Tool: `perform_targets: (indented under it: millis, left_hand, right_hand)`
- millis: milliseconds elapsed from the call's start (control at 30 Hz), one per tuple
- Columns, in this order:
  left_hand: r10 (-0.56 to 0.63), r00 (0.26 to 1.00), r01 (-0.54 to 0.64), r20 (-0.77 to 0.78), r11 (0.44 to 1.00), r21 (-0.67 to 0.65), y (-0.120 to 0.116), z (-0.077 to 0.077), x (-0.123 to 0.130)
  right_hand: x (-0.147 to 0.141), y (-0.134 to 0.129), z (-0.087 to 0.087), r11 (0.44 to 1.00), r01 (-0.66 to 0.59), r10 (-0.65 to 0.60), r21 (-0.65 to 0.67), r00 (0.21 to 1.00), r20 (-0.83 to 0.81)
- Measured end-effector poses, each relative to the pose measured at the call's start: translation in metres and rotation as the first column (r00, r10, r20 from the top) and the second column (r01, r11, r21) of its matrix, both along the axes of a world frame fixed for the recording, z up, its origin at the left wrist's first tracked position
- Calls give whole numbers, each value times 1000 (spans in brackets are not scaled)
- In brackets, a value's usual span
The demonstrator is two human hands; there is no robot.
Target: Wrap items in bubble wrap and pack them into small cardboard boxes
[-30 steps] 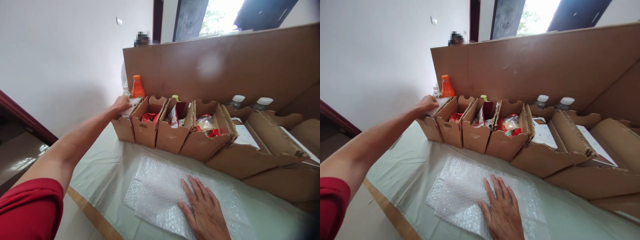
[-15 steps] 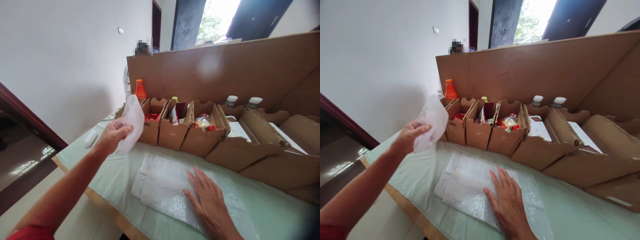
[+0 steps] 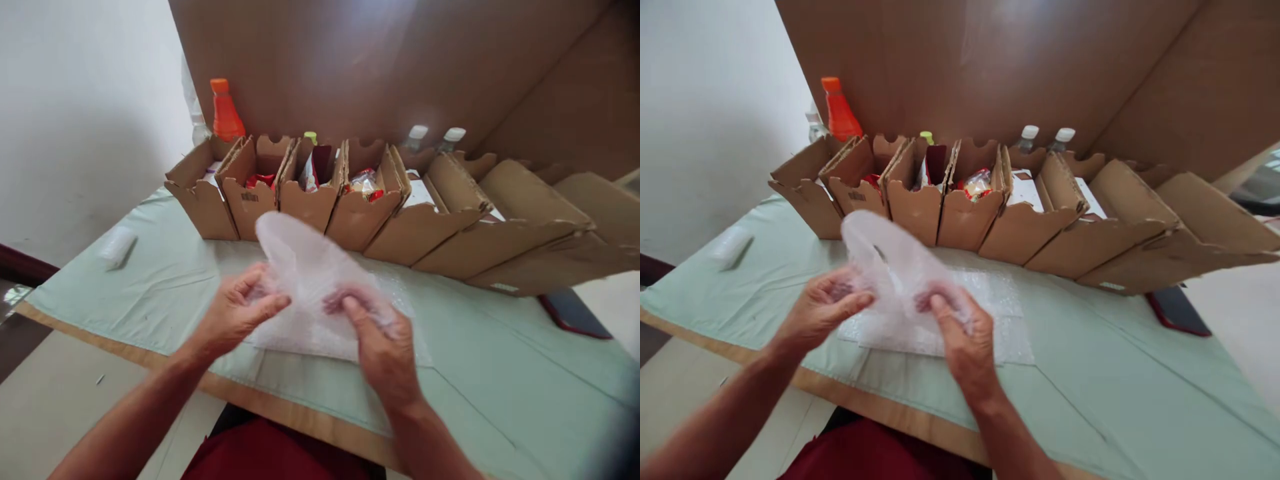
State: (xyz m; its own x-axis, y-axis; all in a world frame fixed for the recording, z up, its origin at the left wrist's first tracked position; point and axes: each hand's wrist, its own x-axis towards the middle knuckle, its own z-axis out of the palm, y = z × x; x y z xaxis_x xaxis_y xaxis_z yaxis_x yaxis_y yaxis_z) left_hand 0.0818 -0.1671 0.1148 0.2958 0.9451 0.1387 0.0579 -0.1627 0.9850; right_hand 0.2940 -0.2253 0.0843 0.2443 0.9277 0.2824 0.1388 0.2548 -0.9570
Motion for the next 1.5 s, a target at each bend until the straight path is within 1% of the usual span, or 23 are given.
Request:
perform_targets:
  millis: [100,167,233,300,400,433,500,567,633,667,700,767,833,900,1000,1100,1167,1233,1300,1333,1367,1400,1500]
  left_hand:
    - [36,996,-28,84,996,-89,13,14,-29]
    - [97,989,-74,116,979,-188,20,20,-40]
    - [164,980,-130,109,955,-268,25,19,-44]
    - [205,977,-178,62,938,-298,28,9,-42]
    - [160,980,-186,-118,945,-269,33,-20,-39]
    - [127,967,-180,-221,954,-239,35,-31,-39]
    - [114,879,-182,-464,978,-103,38,-50,-42]
    - [231,738,-177,-634,973,148,37,-60,-44]
    - [400,644,-112,-652,893,436,32,-59,-41]
    - [448,633,-44,-631,835,549,29,-57,-36]
    - [453,642,52,-619,780,624,25,-53,-30]
    - [369,664,279,-650,684,674,19,-50,-12]
    - [241,633,475,-735,630,615,17,-55,6]
    - [140,547,594,-825,629,501,18,-69,17]
    - [21,421,654,-907,686,320,22,-93,20]
    - [-40,361,656,-932,721,223,24,-102,14]
    - [-86,343,675,-935,715,182,28,-95,12]
    - [-91,362,669,-928,718,191,39,-80,16]
    - [-39,406,612,-913,753,240,57,-61,25]
    - [-16,404,577,-915,780,241,68,-52,31]
    - [-28,376,555,-926,807,201,79,-44,39]
    - [-77,308,547,-948,830,110,89,-38,46]
    - [-238,130,533,-962,835,-135,114,-31,66]
  right_hand:
    - [44,2,12,996,78,-83,-43,986,-144]
    - [70,-2,20,987,118,-131,-106,984,-119]
    - [90,-7,23,970,166,-172,-178,985,-18]
    - [105,-10,19,947,205,-184,-246,977,106]
    - [120,-9,-3,901,236,-105,-363,932,346]
    - [123,-8,-12,883,278,-81,-379,885,459]
    - [128,-7,-29,858,406,-83,-314,713,696]
    - [129,-11,-38,861,493,-163,-128,506,847]
    - [125,-16,-37,883,462,-273,79,371,888]
    - [120,-18,-33,899,408,-312,161,337,888]
    - [113,-19,-29,915,337,-332,221,321,887]
    - [97,-18,-24,957,157,-283,244,319,905]
    - [81,-14,-26,988,-19,-141,155,316,938]
    - [69,-11,-38,994,-109,18,14,284,959]
    - [62,-13,-60,983,-90,176,-159,222,959]
    - [62,-17,-74,978,-48,210,-204,200,957]
    - [62,-18,-77,980,-42,201,-197,202,959]
    - [62,-18,-77,981,-45,192,-187,200,961]
    - [61,-17,-77,983,-48,184,-179,197,963]
    - [61,-16,-77,983,-49,183,-177,198,963]
    - [61,-16,-78,983,-48,181,-175,201,963]
    - [61,-16,-78,984,-48,179,-173,205,962]
    - [61,-17,-80,985,-52,175,-167,215,961]
